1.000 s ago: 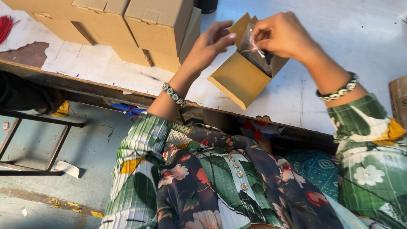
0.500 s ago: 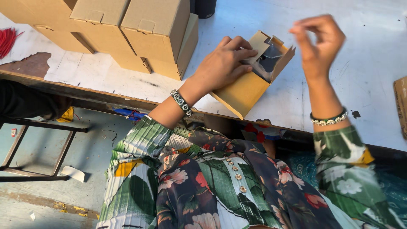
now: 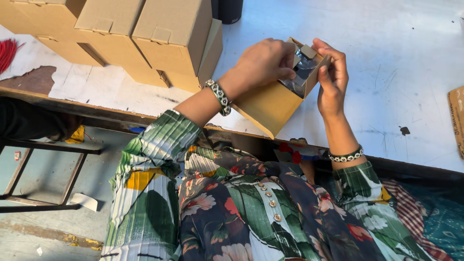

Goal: The person places a black cylindrical object wrapped in a clear plastic bag into a small cardboard box, then folds and closes the box flaps. This is repeated for multiple items.

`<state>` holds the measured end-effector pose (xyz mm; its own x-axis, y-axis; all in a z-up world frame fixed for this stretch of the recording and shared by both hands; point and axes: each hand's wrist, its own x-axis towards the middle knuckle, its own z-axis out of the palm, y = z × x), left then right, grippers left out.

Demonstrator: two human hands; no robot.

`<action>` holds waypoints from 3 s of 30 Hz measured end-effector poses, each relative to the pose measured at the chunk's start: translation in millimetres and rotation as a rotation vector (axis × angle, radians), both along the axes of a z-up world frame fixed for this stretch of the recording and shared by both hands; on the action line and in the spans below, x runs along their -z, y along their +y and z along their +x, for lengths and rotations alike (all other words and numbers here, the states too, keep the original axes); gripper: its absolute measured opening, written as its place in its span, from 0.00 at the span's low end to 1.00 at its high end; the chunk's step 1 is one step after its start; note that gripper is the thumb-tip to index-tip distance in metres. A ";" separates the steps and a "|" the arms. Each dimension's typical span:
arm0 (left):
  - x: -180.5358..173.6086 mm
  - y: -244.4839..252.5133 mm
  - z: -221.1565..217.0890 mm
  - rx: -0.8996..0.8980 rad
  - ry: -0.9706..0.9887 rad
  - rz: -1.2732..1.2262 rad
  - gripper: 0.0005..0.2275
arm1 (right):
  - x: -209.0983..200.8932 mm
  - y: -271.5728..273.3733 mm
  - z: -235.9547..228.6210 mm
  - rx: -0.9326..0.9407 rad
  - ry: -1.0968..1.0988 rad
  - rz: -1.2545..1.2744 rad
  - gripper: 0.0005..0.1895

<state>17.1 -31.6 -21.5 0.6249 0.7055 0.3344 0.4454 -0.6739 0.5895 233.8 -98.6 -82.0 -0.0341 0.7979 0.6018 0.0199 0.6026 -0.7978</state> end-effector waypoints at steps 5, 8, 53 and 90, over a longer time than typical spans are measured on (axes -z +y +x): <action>13.6 -4.8 2.8 -0.028 -0.066 0.141 0.09 | -4.6 0.5 5.8 0.078 -0.228 -0.063 0.33; 10.4 -3.9 -2.8 0.022 -0.100 0.136 0.07 | -11.0 0.6 6.3 0.094 -0.235 -0.160 0.41; 23.5 -112.3 -86.3 -0.075 0.078 0.349 0.21 | -103.3 -60.0 -16.1 0.059 -1.234 0.174 0.21; -18.4 -131.8 -16.4 -0.244 -0.354 0.289 0.14 | -32.1 -67.5 -4.8 0.204 -0.816 0.436 0.26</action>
